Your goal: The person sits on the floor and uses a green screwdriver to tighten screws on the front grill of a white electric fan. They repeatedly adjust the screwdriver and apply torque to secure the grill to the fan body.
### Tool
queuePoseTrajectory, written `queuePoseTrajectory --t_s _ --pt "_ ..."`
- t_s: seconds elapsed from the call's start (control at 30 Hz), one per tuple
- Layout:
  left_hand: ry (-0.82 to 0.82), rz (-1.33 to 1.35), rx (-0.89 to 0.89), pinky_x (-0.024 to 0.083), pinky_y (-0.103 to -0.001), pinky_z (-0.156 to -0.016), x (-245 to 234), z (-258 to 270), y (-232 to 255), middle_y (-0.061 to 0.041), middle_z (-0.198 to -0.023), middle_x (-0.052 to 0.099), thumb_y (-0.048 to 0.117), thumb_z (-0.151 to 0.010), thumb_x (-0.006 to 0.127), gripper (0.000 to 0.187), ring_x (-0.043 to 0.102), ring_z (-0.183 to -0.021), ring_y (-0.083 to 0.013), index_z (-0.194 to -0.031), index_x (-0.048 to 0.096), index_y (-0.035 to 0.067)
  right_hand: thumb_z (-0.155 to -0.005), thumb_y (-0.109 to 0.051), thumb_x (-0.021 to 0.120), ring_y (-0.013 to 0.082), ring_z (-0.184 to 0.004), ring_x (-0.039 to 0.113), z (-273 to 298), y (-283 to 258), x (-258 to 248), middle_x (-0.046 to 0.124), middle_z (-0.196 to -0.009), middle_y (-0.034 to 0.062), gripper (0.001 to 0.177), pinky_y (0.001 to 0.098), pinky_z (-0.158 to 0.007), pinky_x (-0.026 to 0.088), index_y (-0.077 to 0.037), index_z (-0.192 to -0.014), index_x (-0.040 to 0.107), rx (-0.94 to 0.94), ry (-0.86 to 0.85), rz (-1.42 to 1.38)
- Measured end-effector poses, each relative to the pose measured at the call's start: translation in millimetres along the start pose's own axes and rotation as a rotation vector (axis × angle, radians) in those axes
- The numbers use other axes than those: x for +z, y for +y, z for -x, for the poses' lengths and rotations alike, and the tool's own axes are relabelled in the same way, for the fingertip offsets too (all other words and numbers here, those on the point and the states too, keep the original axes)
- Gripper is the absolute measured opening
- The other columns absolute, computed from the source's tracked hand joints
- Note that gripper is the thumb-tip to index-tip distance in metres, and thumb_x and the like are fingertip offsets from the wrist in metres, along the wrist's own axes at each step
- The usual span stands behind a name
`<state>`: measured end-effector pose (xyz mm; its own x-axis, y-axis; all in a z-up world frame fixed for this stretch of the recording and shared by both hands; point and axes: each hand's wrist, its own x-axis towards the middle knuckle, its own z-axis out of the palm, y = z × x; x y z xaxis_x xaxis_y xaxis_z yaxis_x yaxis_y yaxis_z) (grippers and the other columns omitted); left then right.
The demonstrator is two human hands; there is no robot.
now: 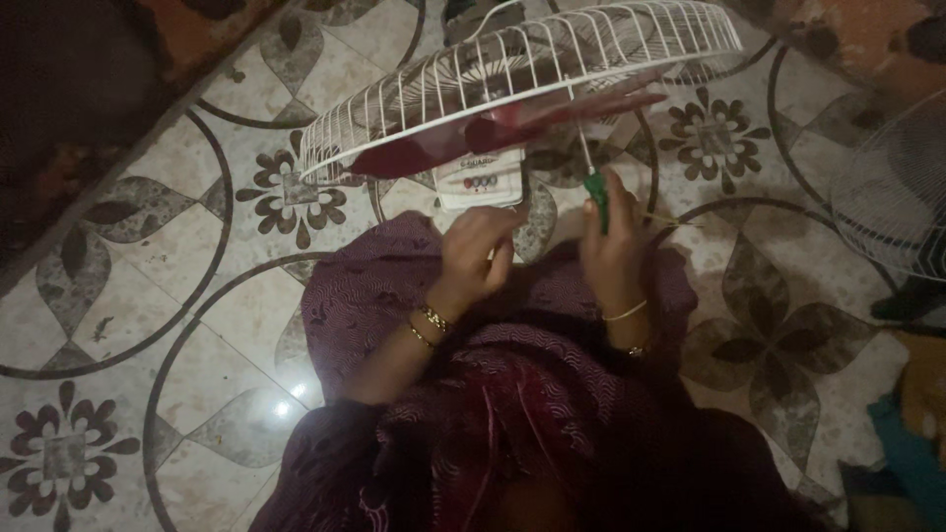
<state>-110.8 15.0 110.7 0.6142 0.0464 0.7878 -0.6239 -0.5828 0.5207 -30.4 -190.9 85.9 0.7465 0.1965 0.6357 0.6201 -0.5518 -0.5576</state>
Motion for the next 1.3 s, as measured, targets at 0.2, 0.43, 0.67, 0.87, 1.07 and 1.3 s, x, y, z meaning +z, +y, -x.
queuePoseTrajectory --t_s 0.2,0.43,0.67,0.87,1.07,1.3 --pt "-0.094 0.063 -0.044 0.057 -0.040 -0.083 10 6 11 -0.013 -0.097 0.071 -0.005 -0.083 0.062 0.025 0.071 -0.091 -0.0300 -0.103 0.070 0.005 -0.101 -0.008 0.060 0.0316 -0.091 0.066 41 40 26 0.068 -0.103 0.0203 0.029 0.0438 -0.081 0.054 0.000 -0.129 0.063 0.342 -0.526 0.312" --pt "-0.222 0.061 -0.050 0.060 -0.042 -0.085 25 18 0 -0.013 -0.101 0.073 0.003 -0.082 0.061 0.023 0.072 -0.092 -0.0311 -0.102 0.073 0.006 -0.092 -0.010 0.065 0.0353 -0.083 0.069 82 91 54 0.071 -0.096 0.0242 0.022 0.0432 -0.073 0.054 0.001 -0.110 0.071 0.165 -0.524 0.108" --pt "-0.152 0.045 -0.101 0.061 -0.039 -0.083 17 0 -3 -0.011 -0.101 0.075 0.001 -0.087 0.061 0.022 0.074 -0.091 -0.0267 -0.104 0.074 0.008 -0.089 -0.013 0.070 0.0217 -0.067 0.072 43 40 23 0.078 -0.090 0.0144 0.028 0.0350 -0.063 0.055 -0.006 -0.116 0.076 0.264 -0.604 -0.114" --pt "0.091 -0.078 0.012 0.053 -0.044 -0.100 7 -5 -1 -0.009 -0.103 0.073 -0.006 -0.085 0.058 0.024 0.070 -0.103 -0.0258 -0.103 0.071 0.005 -0.091 -0.012 0.074 0.0157 -0.091 0.073 18 5 -12 0.077 -0.109 0.0055 0.040 0.0278 -0.079 0.060 -0.008 -0.131 0.067 0.327 -0.525 -0.525" --pt "0.145 -0.046 -0.133 0.050 -0.043 -0.097 5 3 -9 -0.010 -0.105 0.072 -0.003 -0.092 0.059 0.018 0.067 -0.105 -0.0277 -0.102 0.071 0.005 -0.087 -0.007 0.080 0.0219 -0.108 0.070 13 0 -36 0.073 -0.116 0.0127 0.034 0.0332 -0.096 0.057 -0.001 -0.119 0.071 -0.014 -0.285 -0.405" --pt "0.162 0.241 -0.374 0.062 -0.033 -0.091 27 10 -34 -0.013 -0.113 0.071 0.008 -0.101 0.060 0.013 0.069 -0.109 -0.0216 -0.108 0.069 0.002 -0.089 -0.002 0.079 0.0201 -0.106 0.074 6 -11 -51 0.075 -0.116 0.0134 0.023 0.0324 -0.092 0.063 -0.001 -0.110 0.070 0.037 -0.107 -0.355"
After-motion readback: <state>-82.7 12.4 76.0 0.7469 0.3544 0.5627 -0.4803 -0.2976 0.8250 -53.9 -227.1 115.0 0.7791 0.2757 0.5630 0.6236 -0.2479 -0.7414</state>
